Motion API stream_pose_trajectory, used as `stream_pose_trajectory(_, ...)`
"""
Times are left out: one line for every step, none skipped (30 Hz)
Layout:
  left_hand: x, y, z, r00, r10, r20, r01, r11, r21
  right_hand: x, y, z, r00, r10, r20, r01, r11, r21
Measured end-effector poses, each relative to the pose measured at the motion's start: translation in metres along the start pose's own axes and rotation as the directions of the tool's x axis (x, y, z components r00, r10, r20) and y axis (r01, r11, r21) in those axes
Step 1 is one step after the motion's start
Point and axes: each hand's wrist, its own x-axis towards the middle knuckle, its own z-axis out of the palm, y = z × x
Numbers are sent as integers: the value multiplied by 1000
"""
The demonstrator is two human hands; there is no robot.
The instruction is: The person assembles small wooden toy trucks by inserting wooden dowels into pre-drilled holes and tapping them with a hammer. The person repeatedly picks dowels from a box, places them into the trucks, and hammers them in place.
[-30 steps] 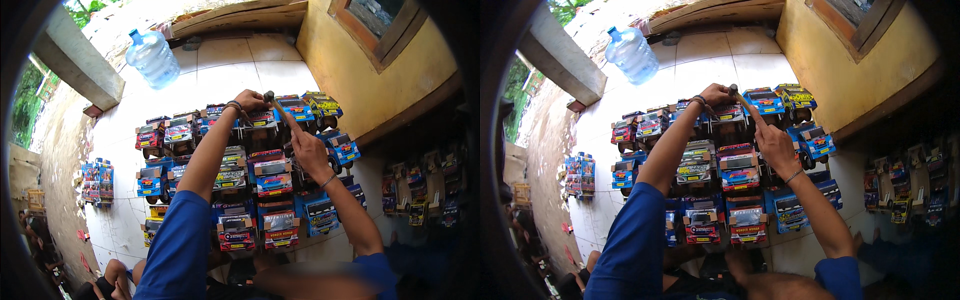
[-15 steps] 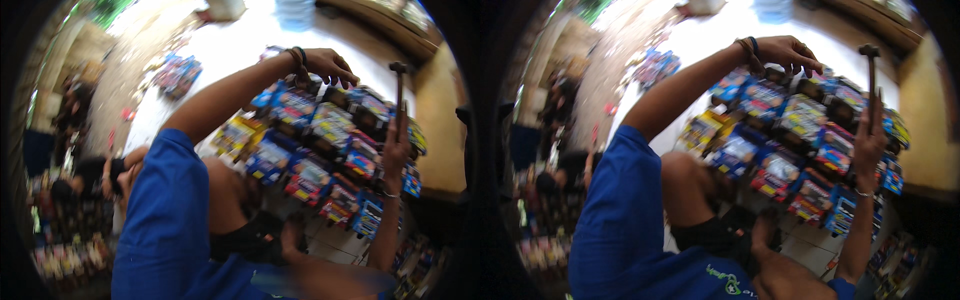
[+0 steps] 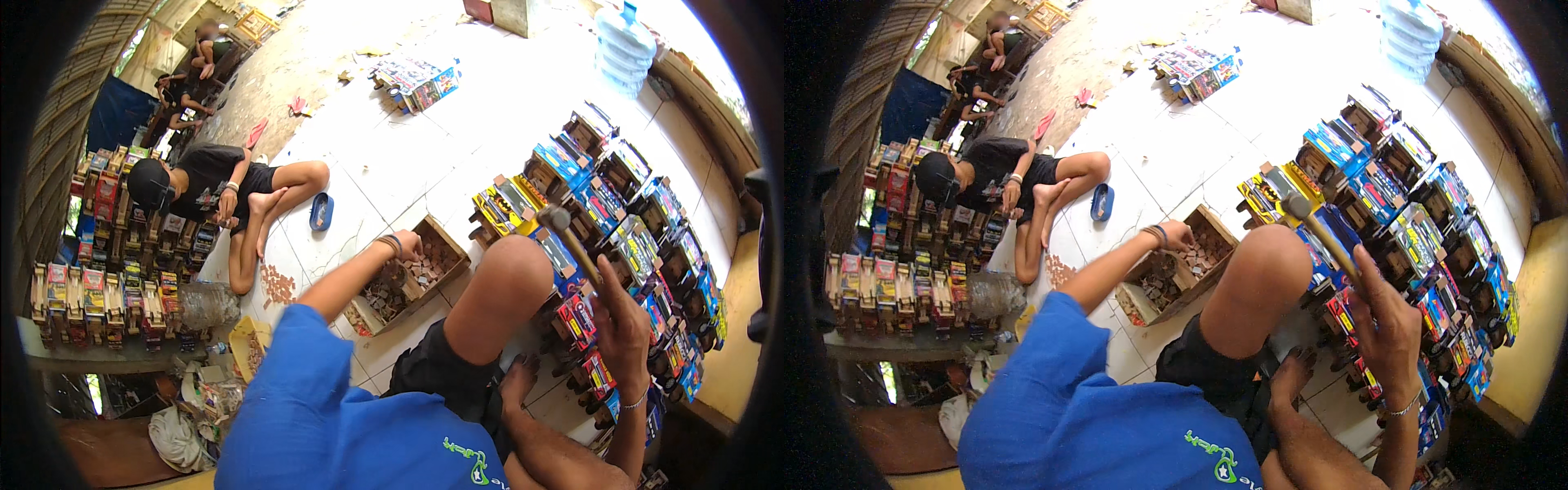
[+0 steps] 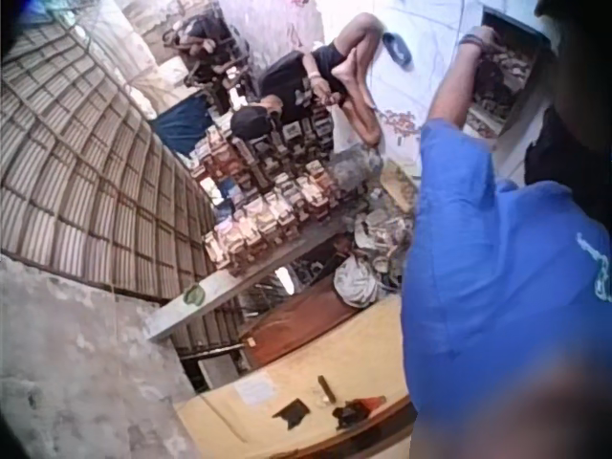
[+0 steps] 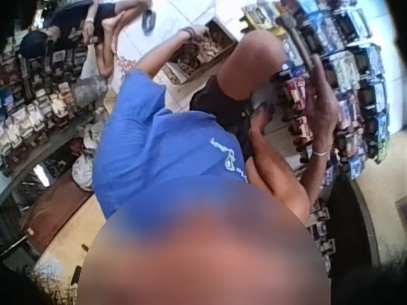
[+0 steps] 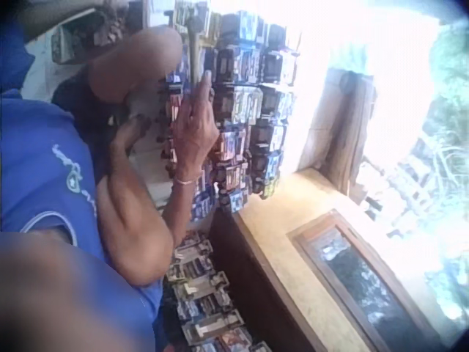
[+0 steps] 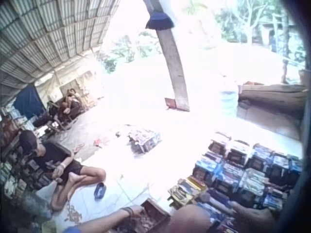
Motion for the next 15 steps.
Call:
stream_pose_trajectory(19, -3, 24, 997, -65, -28, 65, 998, -17, 0, -4, 4, 1000, -27, -3, 27, 1000, 6)
stream_pose_trajectory(38, -2, 47, 989, -144, 30, 142, 989, 48, -2, -8, 5, 1000, -21, 13, 21, 1000, 3)
stream_pose_trajectory(57, -1, 63, 975, -213, 67, 202, 970, 138, -3, -10, 6, 1000, -16, 23, 17, 1000, -6)
stream_pose_trajectory(68, -2, 77, 959, -149, 242, 100, 974, 203, -4, -12, 8, 1000, -14, 16, 14, 1000, 6)
stream_pose_trajectory(80, 2, 90, 956, -218, 198, 187, 969, 163, -5, -13, 8, 1000, -1, 23, 1, 1000, 3)
stream_pose_trajectory(86, 10, 103, 969, -203, 143, 174, 966, 192, -7, -14, 9, 1000, 6, 17, -7, 1000, 22)
stream_pose_trajectory(90, 17, 111, 981, -182, 63, 163, 959, 230, -8, -14, 10, 1000, 7, 6, -8, 998, 56)
stream_pose_trajectory(92, 19, 113, 987, -157, 16, 152, 970, 191, -10, -14, 9, 1000, 5, 4, -5, 1000, -4)
stream_pose_trajectory(91, 20, 113, 991, -129, -45, 135, 977, 164, -11, -15, 8, 1000, 9, -4, -9, 1000, -9)
stream_pose_trajectory(88, 22, 110, 989, -106, -103, 119, 983, 137, -11, -15, 7, 1000, 27, 2, -27, 1000, -11)
stream_pose_trajectory(85, 21, 101, 988, -122, -92, 133, 981, 139, -12, -15, 6, 999, 44, 5, -44, 999, -8)
stream_pose_trajectory(82, 18, 89, 987, -142, -79, 152, 979, 136, -11, -15, 6, 1000, 17, -24, -18, 1000, -26)
stream_pose_trajectory(78, 14, 74, 982, -178, -71, 186, 973, 139, -10, -16, 5, 999, 45, -18, -46, 999, -23)
stream_pose_trajectory(73, 9, 58, 987, -152, -60, 160, 972, 170, -9, -17, 5, 997, 80, -6, -80, 997, -23)
stream_pose_trajectory(69, 4, 42, 990, -121, 66, 116, 990, 84, -8, -18, 3, 994, 112, 3, -112, 993, -23)
